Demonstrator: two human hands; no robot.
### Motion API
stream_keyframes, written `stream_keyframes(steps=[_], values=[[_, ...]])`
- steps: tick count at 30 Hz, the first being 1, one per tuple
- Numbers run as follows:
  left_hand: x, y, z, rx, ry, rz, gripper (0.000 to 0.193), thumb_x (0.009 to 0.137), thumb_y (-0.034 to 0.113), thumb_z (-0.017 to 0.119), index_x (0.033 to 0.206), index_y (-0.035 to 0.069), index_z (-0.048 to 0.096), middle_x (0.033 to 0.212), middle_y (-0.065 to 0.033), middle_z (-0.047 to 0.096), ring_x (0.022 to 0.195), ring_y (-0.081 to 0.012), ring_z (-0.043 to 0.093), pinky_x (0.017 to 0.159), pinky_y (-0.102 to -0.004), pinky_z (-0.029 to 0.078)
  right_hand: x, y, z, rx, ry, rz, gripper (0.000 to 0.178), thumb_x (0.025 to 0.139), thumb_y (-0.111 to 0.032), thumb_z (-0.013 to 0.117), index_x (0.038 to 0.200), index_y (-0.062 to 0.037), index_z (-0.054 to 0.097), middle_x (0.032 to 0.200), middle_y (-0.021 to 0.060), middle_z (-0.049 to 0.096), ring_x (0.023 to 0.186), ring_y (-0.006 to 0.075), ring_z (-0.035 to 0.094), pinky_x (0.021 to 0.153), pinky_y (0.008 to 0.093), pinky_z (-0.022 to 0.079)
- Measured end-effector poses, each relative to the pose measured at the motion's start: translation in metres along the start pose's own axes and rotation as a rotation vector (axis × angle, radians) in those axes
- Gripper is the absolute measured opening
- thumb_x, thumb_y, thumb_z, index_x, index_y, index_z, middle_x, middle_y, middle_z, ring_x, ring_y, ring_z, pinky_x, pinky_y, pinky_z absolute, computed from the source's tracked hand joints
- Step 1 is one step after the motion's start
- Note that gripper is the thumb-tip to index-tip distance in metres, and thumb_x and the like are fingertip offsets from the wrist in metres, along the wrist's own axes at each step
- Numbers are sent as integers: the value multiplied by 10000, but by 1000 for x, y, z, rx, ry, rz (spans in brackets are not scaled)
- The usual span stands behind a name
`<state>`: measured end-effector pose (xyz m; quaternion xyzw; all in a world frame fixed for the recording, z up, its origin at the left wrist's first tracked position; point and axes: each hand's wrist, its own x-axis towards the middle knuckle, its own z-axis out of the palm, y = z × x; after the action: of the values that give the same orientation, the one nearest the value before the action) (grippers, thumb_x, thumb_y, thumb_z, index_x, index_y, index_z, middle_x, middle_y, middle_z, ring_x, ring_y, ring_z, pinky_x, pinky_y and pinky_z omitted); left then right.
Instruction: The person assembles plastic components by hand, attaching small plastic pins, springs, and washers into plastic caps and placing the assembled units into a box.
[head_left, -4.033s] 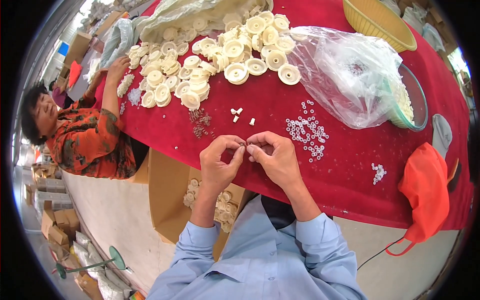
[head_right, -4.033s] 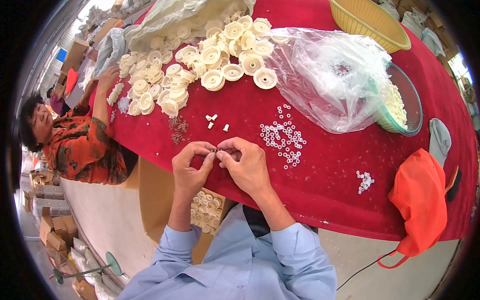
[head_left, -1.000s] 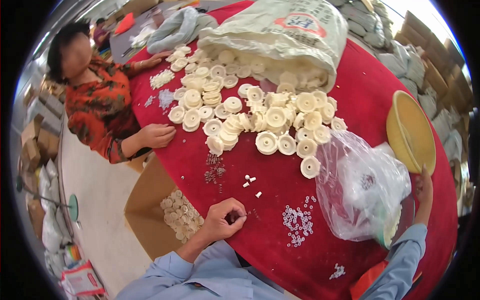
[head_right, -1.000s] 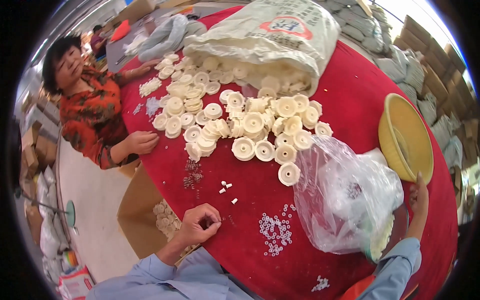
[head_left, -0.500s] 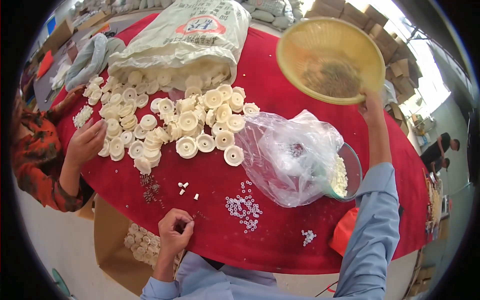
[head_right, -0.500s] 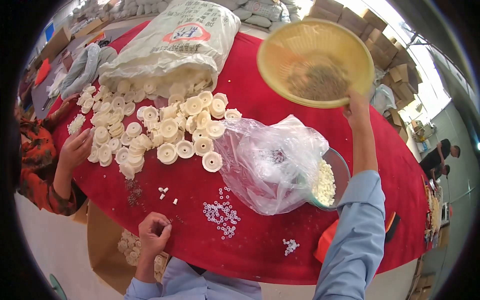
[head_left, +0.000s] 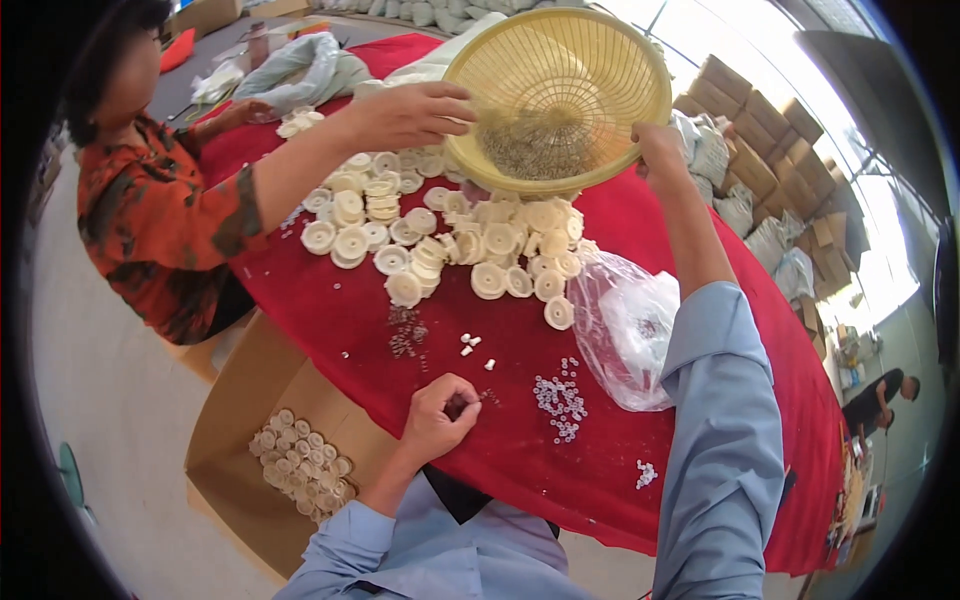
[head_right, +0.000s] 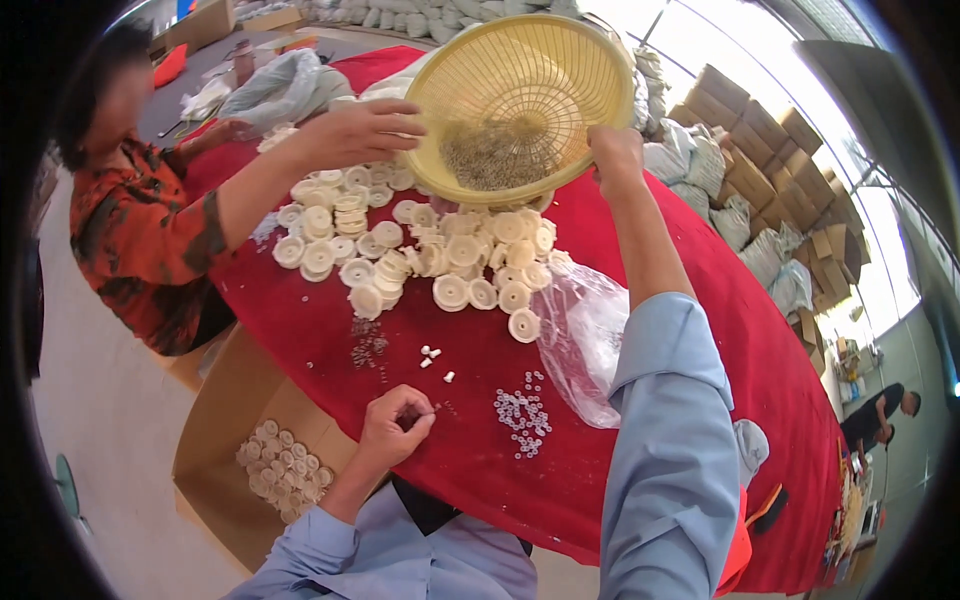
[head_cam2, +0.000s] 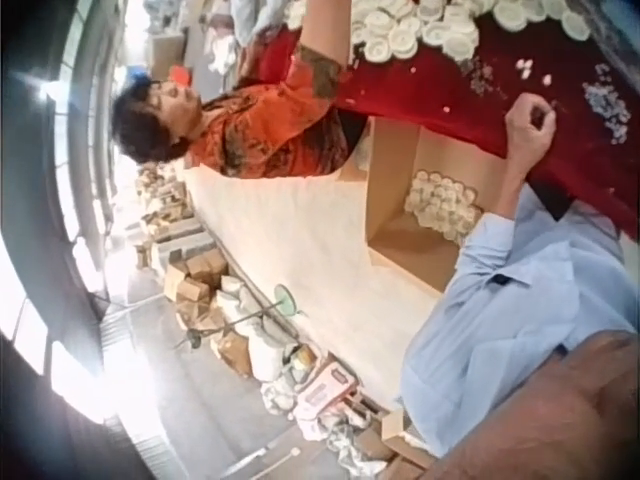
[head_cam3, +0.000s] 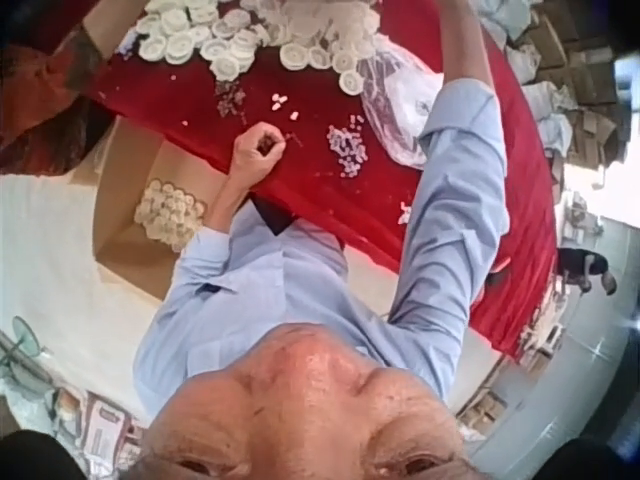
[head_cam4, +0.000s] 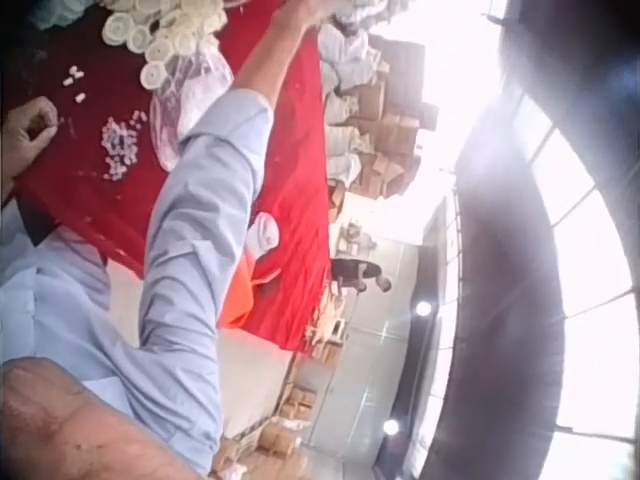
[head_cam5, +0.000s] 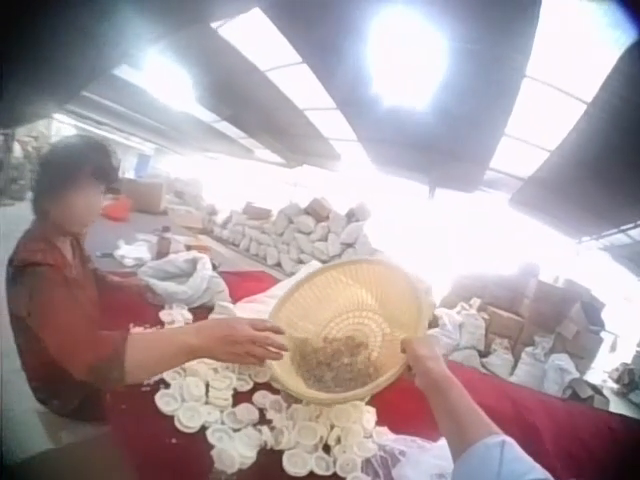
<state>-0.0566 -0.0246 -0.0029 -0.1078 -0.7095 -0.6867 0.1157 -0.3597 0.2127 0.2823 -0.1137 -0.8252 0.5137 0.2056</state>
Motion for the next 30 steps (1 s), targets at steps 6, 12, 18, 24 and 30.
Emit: stream_keyframes(steps=[6, 12, 18, 24, 30], values=[[-1, -6, -1, -53, -27, 28, 155, 847, -51, 730, 870, 36, 605, 835, 4, 662, 663, -25, 563, 570, -208, 455, -23, -14, 64, -6, -19, -28, 129, 778, -108, 664, 758, -20, 571, 630, 45, 453, 466, 152, 388, 409, 342, 289], [2, -3, 0, -57, -31, 65, 152, 851, -47, 730, 872, 35, 603, 832, 5, 660, 655, -33, 566, 565, -216, 459, -26, -14, 85, -16, -3, -26, 141, 770, -112, 668, 761, 3, 586, 642, 61, 484, 500, 167, 417, 420, 355, 301], [0, -1, -4, -42, -30, 43, 160, 836, -45, 732, 886, 32, 601, 786, -23, 624, 637, -87, 603, 560, -256, 491, -41, -11, 97, -43, -68, 28, 142, 764, -117, 670, 787, 6, 604, 649, 74, 502, 522, 185, 444, 450, 362, 340], [1, -2, -2, -37, -26, 36, 161, 837, -43, 735, 885, 34, 602, 791, -19, 626, 644, -75, 605, 560, -252, 489, -43, 18, 109, -119, -122, 54, 199, 776, -115, 651, 888, 47, 619, 696, 98, 550, 542, 199, 514, 462, 380, 386], [2, -2, -2, -57, -45, -15, 153, 848, -40, 735, 885, 36, 607, 797, -10, 638, 645, -61, 595, 563, -239, 486, -38, 39, 105, -133, -153, 164, 405, 815, -162, 640, 1135, 83, 671, 1004, 184, 696, 766, 255, 676, 598, 394, 515]])
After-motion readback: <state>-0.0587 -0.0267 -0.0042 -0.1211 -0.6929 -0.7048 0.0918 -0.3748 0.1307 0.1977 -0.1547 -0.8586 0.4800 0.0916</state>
